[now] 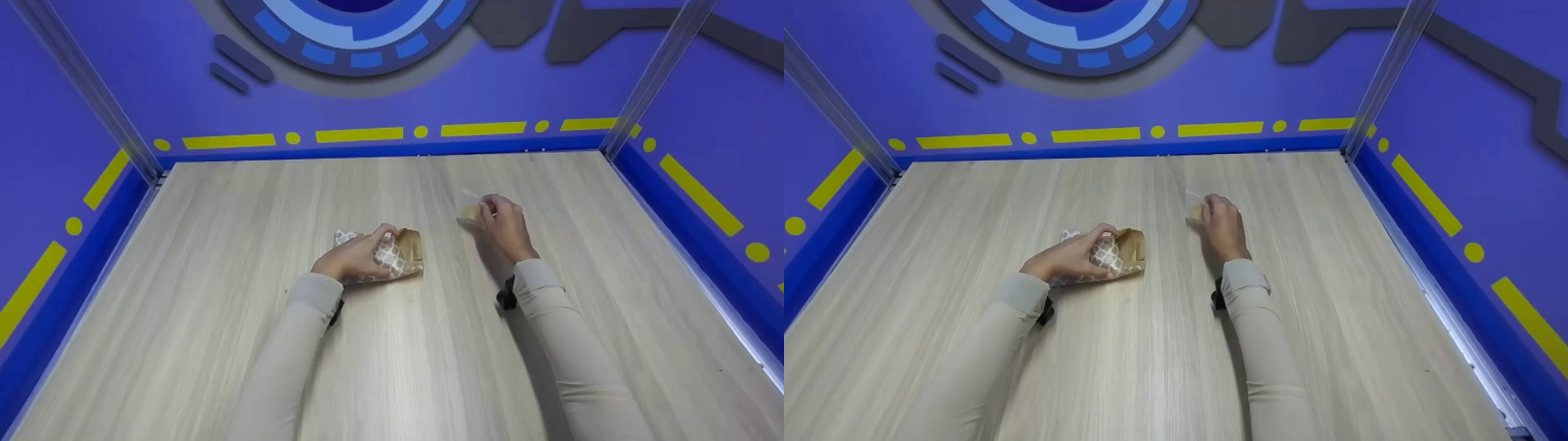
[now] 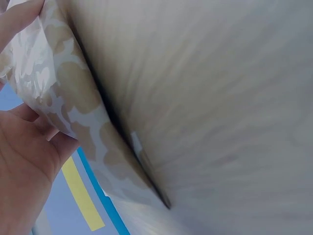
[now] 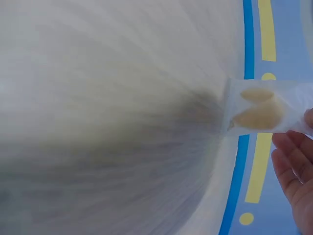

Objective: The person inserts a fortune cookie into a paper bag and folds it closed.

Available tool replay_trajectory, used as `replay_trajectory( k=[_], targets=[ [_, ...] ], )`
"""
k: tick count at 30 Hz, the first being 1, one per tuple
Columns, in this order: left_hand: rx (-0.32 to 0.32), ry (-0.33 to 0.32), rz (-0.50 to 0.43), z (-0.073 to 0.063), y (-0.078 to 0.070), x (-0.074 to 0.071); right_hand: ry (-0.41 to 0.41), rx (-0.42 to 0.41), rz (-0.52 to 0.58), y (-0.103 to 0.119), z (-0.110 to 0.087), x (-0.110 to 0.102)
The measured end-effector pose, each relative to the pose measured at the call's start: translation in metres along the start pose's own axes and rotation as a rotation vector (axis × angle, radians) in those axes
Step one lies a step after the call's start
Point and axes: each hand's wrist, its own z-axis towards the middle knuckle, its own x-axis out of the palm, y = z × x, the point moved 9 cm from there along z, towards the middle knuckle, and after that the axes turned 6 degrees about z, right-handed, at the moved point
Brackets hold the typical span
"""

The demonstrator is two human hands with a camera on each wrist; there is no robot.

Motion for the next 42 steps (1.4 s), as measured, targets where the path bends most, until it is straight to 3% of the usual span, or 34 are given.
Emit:
replay_trajectory(
  k=[10, 20, 32, 42],
  targets=[
    [-0.005, -0.001, -0.012, -0.001, 0.001, -0.001, -0.007, 0.046, 0.056, -0.004, 0.002, -0.007],
    [0.001, -0.009, -0.004, 0.000, 0.000, -0.002, 0.027, 0.232, 0.195, -0.022, 0.000, -0.005],
    [0.005, -0.005, 0.010, 0.000, 0.000, -0.003, 0.037, 0.360, 0.469, -0.028, -0.002, -0.007],
    [0.012, -0.006, 0.013, 0.001, 0.000, -0.002, 0.091, 0.421, 0.568, -0.025, -0.005, 0.000]
  ],
)
